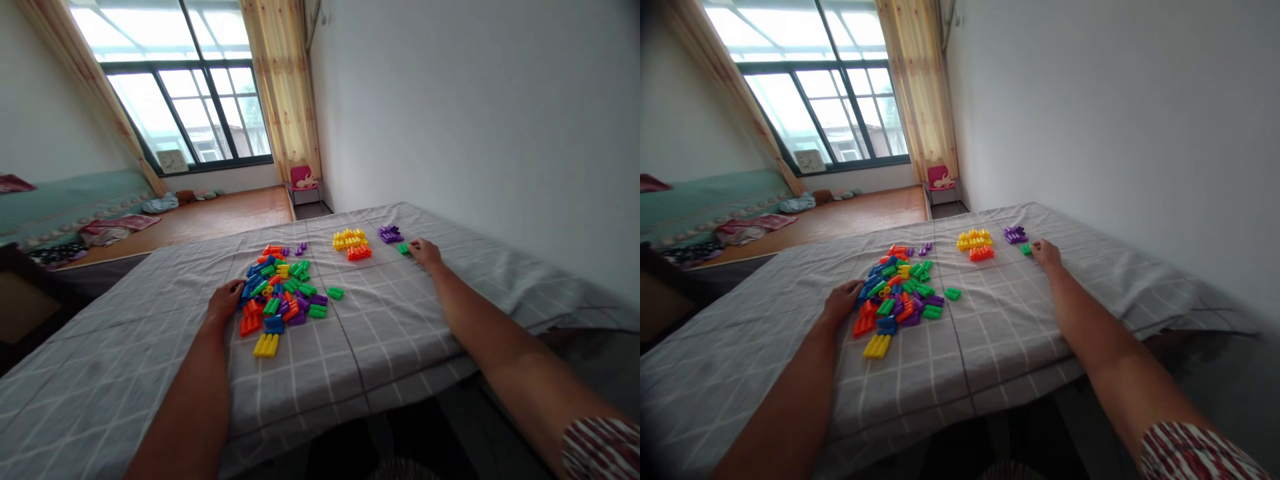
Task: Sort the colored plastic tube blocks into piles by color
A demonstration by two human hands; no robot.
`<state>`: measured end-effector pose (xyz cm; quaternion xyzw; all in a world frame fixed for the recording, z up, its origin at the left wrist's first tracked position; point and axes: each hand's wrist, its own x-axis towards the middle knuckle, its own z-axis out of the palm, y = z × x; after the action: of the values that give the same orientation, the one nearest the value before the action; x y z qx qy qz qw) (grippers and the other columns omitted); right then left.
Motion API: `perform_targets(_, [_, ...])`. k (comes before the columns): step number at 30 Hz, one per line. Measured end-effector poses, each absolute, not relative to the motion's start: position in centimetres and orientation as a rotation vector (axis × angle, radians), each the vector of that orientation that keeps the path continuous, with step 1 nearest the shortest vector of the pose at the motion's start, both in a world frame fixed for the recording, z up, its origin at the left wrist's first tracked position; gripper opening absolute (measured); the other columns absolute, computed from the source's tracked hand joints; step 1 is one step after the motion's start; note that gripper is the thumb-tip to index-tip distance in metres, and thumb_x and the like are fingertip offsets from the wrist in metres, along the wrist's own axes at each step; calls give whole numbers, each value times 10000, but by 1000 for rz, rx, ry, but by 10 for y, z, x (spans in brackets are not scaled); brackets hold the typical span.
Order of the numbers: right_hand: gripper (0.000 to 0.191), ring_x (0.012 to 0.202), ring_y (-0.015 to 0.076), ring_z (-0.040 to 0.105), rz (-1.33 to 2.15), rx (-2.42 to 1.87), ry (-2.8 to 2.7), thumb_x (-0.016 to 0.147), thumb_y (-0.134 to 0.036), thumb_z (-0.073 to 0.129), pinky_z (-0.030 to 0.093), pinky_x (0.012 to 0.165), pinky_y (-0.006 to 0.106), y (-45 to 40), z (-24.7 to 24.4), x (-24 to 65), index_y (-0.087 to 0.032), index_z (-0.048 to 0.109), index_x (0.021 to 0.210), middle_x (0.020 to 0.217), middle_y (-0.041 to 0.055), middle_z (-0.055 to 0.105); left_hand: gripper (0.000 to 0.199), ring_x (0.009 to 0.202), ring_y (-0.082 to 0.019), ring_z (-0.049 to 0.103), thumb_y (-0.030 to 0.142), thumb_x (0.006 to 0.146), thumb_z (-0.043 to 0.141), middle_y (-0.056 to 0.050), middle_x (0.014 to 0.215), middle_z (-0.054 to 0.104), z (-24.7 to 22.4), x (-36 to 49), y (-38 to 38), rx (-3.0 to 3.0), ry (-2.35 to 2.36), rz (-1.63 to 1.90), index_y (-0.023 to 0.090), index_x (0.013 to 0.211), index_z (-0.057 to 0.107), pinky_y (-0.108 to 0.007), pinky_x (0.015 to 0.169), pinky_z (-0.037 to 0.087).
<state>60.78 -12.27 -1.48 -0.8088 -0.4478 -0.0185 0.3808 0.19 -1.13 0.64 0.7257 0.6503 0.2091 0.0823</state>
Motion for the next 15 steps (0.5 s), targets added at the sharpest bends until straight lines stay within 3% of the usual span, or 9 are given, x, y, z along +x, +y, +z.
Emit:
perform_targets(8, [305,949,230,634,-186,-2181,-1108,842,-404,527,462,803,319,-131,-22,610,-180,661,1000,996,96,707,397,1000,-224,644,420,871,434,-31,1076,718,12,4,-17,2175,1968,604,252,1127,686,-262,730,481])
perform_targets(12, [520,1013,268,593,-205,-2257,-1211,742,-547,622,461,803,348,-131,-22,600,-191,606,1120,1071,113,676,395,1008,-226,643,415,868,431,-32,1084,716,13,3,-17,2184,1960,612,256,1121,690,-265,743,485])
perform_targets(15, [501,1051,289,565,-220,-2350,-1231,726,-525,631,455,813,370,-133,-21,596,-201,611,1107,1114,116,658,392,1007,-225,644,414,868,430,-28,1084,717,14,3,-17,2188,1957,601,264,1121,689,-264,747,485])
